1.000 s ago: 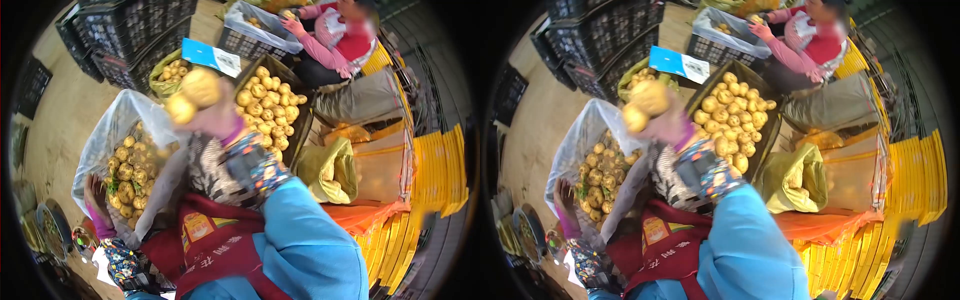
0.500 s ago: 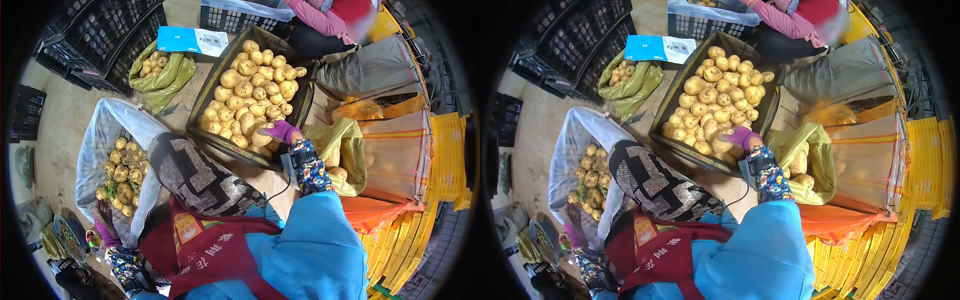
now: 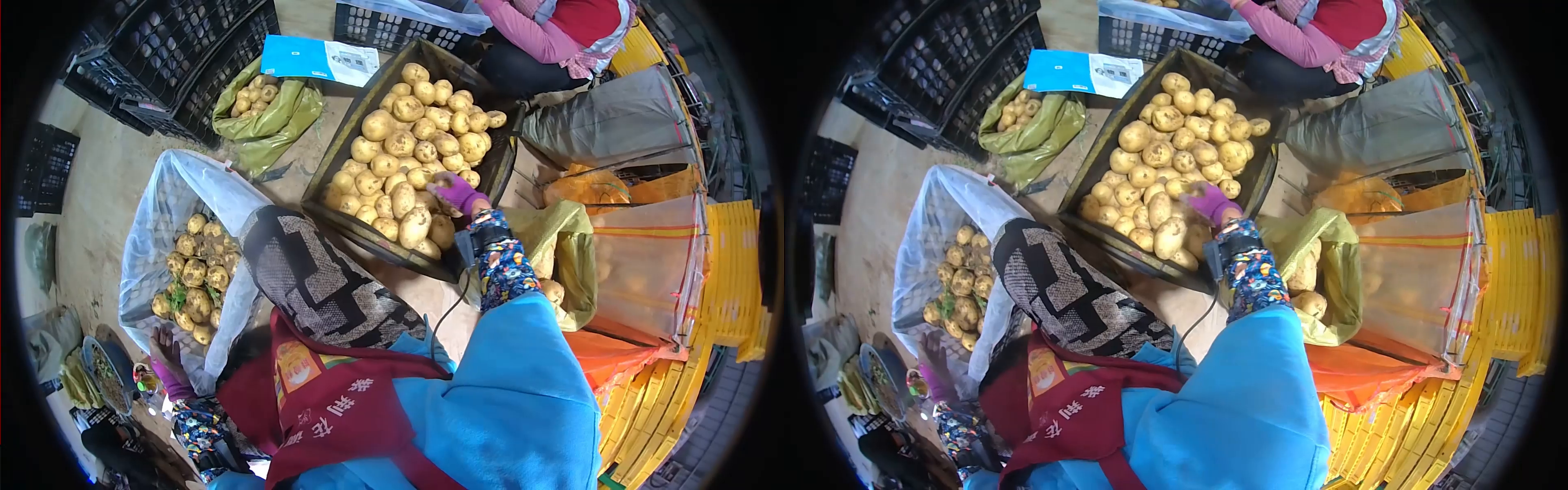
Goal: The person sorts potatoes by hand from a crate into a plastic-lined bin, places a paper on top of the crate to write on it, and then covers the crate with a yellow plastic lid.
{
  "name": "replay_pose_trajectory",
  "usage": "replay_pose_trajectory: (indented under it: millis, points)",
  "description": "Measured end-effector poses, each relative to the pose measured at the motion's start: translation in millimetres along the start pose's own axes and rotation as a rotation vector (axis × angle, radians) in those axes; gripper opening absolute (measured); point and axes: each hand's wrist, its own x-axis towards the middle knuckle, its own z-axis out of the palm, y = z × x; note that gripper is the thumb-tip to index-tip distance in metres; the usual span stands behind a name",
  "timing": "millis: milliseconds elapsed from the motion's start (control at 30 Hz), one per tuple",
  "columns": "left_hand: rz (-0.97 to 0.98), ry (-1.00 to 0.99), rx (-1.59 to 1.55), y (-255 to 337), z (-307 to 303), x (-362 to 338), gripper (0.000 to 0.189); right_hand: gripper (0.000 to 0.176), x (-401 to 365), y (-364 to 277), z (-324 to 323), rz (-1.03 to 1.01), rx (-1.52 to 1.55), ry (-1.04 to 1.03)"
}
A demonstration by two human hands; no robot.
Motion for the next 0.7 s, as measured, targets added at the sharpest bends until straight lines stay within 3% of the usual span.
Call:
replay_pose_trajectory:
  millis: [33,67,133,267,300,367,433,533,567,700]
  points:
    - [-0.008,-0.001,-0.023,-3,-4,6,0.056,0.043,24,29,14,-0.150,-0.212,0.060]
    - [-0.015,-0.001,-0.045,-6,-5,9,0.055,0.040,38,43,26,-0.225,-0.391,-0.160]
    - [0.005,-0.003,-0.026,3,12,2,0.056,0.035,28,53,37,-0.016,-0.016,-0.301]
    - [0.031,-0.024,-0.027,8,20,-8,0.057,0.030,11,23,35,-0.094,-0.167,-0.363]
    - [0.028,-0.024,-0.029,8,21,-9,0.057,0.033,15,33,40,-0.214,-0.306,-0.340]
    - [0.029,-0.020,-0.037,6,22,-9,0.058,0.035,32,87,74,-0.211,-0.241,-0.139]
    - [0.032,-0.020,-0.035,2,15,-11,0.058,0.039,-12,46,71,-0.171,-0.393,0.002]
    - [0.060,-0.037,-0.031,-3,13,-5,0.058,0.050,-12,60,79,-0.190,-0.585,0.079]
    - [0.069,-0.039,-0.022,1,17,-9,0.057,0.051,-21,32,65,-0.046,-0.569,-0.086]
    - [0.146,-0.096,0.076,-1,-4,-9,0.056,0.058,-38,-4,67,-0.242,-0.563,0.429]
